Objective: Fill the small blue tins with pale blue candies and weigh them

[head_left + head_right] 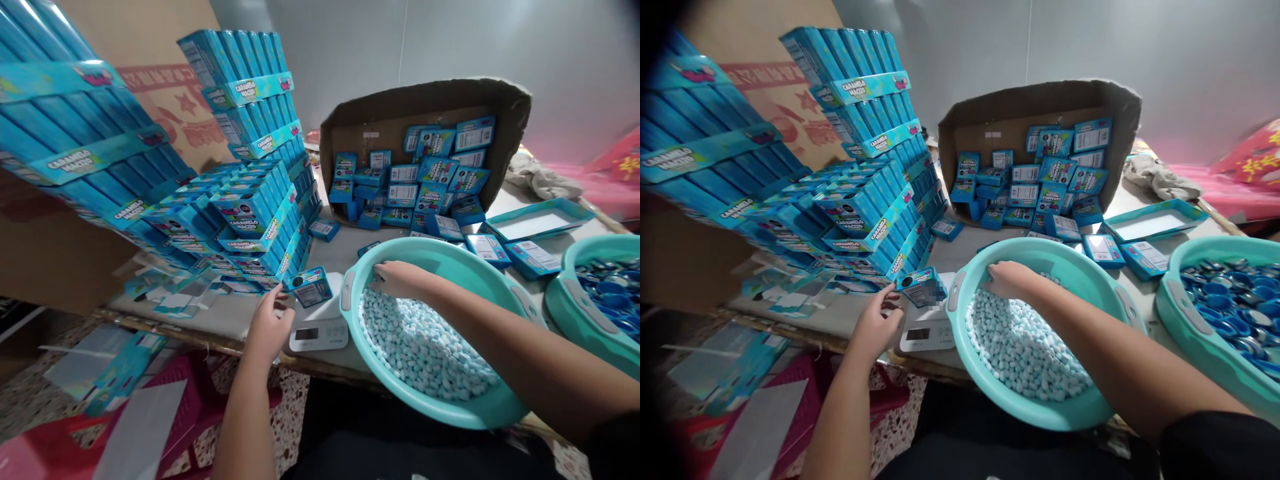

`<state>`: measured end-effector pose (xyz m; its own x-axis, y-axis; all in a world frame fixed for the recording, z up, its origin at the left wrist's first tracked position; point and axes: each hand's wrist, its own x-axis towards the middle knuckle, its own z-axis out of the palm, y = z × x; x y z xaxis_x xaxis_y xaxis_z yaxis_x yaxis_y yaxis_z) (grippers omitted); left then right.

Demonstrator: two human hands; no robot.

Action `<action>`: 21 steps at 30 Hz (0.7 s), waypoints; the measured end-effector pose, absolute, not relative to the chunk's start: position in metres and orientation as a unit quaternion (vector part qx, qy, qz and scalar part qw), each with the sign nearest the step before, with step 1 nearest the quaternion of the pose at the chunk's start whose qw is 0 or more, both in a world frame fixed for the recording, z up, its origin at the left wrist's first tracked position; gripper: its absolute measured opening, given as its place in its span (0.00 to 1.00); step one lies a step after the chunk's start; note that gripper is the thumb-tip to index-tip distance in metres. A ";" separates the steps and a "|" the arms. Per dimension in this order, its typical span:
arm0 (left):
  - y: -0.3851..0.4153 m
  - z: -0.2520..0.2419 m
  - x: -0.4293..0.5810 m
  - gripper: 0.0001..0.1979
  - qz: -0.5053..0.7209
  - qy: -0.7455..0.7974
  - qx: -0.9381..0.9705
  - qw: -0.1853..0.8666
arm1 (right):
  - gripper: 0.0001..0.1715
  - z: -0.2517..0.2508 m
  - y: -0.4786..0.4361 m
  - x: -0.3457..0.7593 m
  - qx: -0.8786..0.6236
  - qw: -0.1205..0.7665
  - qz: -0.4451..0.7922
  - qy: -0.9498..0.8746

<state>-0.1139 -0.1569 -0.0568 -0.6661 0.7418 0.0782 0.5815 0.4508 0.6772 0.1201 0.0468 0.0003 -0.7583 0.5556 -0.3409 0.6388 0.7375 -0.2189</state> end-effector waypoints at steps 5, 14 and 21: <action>-0.135 -0.049 -0.087 0.30 0.389 0.822 0.402 0.107 | 0.23 -0.003 0.048 0.122 0.324 0.116 -0.163 0.925; -0.126 -0.001 -0.059 0.18 0.353 0.562 0.706 -0.246 | 0.22 -0.009 0.052 0.118 0.325 0.117 -0.156 0.925; -0.094 0.027 -0.027 0.15 0.232 0.465 0.798 -0.305 | 0.19 -0.012 0.052 0.117 0.325 0.127 -0.164 0.923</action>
